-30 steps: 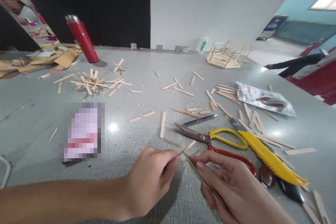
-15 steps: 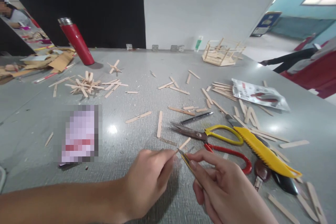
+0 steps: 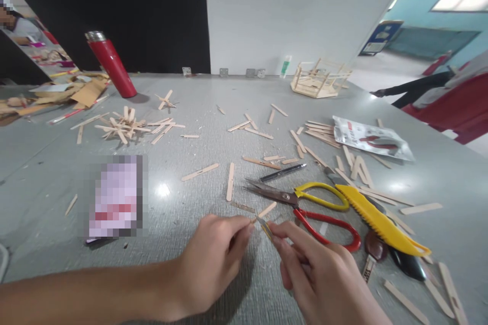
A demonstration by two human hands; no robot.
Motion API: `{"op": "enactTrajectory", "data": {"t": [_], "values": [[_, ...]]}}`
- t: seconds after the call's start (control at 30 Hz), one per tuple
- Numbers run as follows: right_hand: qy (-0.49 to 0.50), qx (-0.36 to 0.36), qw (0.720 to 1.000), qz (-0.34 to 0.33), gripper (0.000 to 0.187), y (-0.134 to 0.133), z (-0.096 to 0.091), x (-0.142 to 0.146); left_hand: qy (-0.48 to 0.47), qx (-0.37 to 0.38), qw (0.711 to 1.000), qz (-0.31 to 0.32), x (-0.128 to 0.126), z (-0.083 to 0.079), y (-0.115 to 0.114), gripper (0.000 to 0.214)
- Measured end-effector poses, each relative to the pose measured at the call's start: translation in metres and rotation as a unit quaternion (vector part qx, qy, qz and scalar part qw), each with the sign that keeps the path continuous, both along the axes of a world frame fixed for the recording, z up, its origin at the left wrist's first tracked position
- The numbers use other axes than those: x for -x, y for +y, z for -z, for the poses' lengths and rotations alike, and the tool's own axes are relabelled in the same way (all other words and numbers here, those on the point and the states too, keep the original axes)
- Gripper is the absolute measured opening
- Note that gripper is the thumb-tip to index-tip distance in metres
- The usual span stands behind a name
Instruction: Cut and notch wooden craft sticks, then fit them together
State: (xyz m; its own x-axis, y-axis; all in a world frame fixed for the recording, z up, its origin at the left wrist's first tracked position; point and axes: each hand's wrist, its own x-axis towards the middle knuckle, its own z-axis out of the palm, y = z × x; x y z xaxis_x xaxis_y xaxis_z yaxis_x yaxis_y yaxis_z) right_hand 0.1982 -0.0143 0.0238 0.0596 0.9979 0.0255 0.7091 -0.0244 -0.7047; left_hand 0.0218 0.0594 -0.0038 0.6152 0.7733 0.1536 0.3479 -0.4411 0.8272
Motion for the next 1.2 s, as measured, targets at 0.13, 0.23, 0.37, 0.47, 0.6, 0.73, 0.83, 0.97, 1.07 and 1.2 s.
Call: {"op": "enactTrajectory", "data": {"t": [0.13,0.23,0.37,0.47,0.6,0.73,0.83,0.97,1.07,1.2], "values": [[0.064,0.107,0.991,0.052,0.034,0.002,-0.001,0.002,-0.002,0.006,1.000,0.007,-0.001,-0.003,0.003,0.038],[0.113,0.163,0.978,0.071,0.033,0.005,-0.004,0.003,-0.003,0.002,1.000,0.008,0.000,-0.003,0.003,0.036],[0.196,0.228,0.951,0.076,0.033,0.011,-0.015,-0.001,-0.002,-0.006,1.000,0.011,0.000,-0.003,0.002,0.033],[0.217,0.277,0.934,0.065,0.039,0.014,-0.022,-0.003,-0.001,-0.013,1.000,0.007,-0.001,-0.003,0.002,0.032],[0.207,0.247,0.943,0.085,0.039,0.012,-0.017,-0.002,0.002,-0.018,1.000,0.016,-0.002,-0.001,0.001,0.033],[0.207,0.206,0.953,0.078,0.037,0.007,-0.003,0.003,0.011,-0.025,0.999,0.029,-0.001,0.003,0.000,0.036],[0.213,0.192,0.955,0.081,0.035,0.006,0.003,0.005,0.019,-0.027,0.999,0.033,0.000,0.005,0.000,0.034],[0.199,0.165,0.963,0.075,0.032,0.007,0.007,0.006,0.023,-0.028,0.999,0.036,0.000,0.005,0.000,0.031],[0.213,0.178,0.958,0.068,0.033,0.008,0.007,0.006,0.027,-0.028,0.999,0.037,0.000,0.004,0.000,0.032],[0.231,0.190,0.952,0.068,0.036,0.008,0.006,0.004,0.041,-0.029,0.999,0.021,-0.001,0.003,-0.001,0.035]]}}
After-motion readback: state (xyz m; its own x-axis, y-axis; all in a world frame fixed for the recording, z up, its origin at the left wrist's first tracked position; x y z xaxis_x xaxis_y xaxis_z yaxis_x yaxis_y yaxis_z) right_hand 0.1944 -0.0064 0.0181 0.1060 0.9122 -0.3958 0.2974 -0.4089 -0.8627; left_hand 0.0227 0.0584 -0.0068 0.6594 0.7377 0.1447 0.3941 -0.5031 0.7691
